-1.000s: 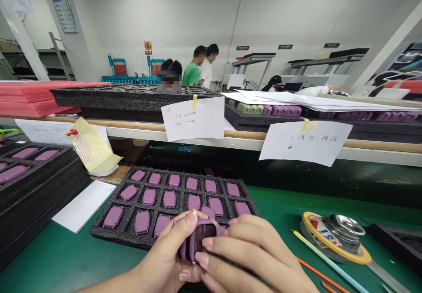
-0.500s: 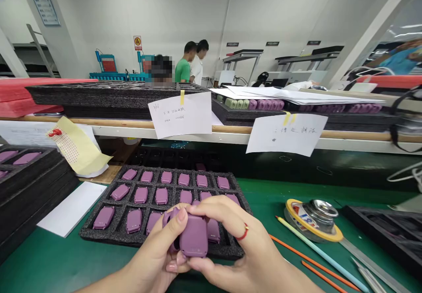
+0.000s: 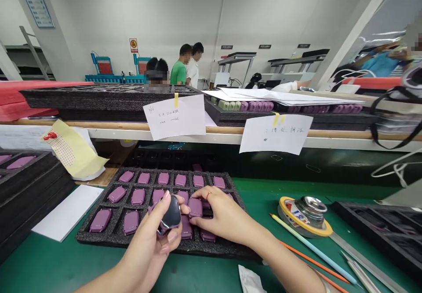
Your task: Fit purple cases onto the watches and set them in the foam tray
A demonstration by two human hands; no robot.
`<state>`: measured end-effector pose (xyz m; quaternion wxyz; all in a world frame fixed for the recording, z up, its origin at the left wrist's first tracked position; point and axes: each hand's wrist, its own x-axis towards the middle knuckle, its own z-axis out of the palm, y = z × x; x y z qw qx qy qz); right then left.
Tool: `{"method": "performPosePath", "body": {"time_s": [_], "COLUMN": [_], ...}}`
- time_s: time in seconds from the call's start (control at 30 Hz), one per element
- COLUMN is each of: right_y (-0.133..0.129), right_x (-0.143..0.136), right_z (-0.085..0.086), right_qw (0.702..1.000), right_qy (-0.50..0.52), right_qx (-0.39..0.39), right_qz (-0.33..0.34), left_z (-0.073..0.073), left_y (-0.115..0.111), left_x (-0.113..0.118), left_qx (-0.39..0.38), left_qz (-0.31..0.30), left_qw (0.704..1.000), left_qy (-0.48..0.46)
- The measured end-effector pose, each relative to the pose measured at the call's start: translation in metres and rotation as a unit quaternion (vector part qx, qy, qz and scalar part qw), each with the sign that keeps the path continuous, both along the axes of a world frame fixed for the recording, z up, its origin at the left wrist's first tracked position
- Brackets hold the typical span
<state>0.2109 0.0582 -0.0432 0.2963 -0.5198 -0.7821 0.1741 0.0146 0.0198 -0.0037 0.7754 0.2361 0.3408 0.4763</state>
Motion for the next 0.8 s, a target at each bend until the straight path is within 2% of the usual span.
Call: {"method": "performPosePath", "body": {"time_s": [0.13, 0.23, 0.33, 0.43, 0.53, 0.73, 0.8], "right_y": [-0.016, -0.034, -0.05, -0.055, -0.053, -0.049, -0.049], "right_x": [0.0, -0.01, -0.023, -0.03, -0.03, -0.02, -0.016], "right_z": [0.02, 0.037, 0.043, 0.042, 0.042, 0.047, 0.049], "right_qw": [0.998, 0.983, 0.968, 0.967, 0.959, 0.901, 0.886], "right_qy": [0.055, 0.135, 0.144, 0.146, 0.198, 0.396, 0.431], "right_qx": [0.028, 0.087, 0.14, 0.16, 0.157, 0.171, 0.172], "right_qz": [0.008, 0.088, 0.148, 0.133, 0.127, 0.048, 0.025], "left_z": [-0.001, -0.005, -0.011, -0.015, -0.015, -0.006, -0.005], "left_y": [-0.002, -0.002, -0.003, -0.005, -0.007, -0.008, -0.007], "left_x": [0.002, 0.003, 0.004, 0.005, 0.005, 0.004, 0.003], "left_qx": [-0.021, -0.033, -0.06, -0.074, -0.057, -0.016, -0.008], "left_qz": [-0.025, -0.064, -0.096, -0.099, -0.115, -0.144, -0.152], "left_qw": [0.999, 0.996, 0.991, 0.989, 0.989, 0.988, 0.987], "left_qy": [-0.039, -0.052, -0.07, -0.081, -0.073, -0.052, -0.055]}}
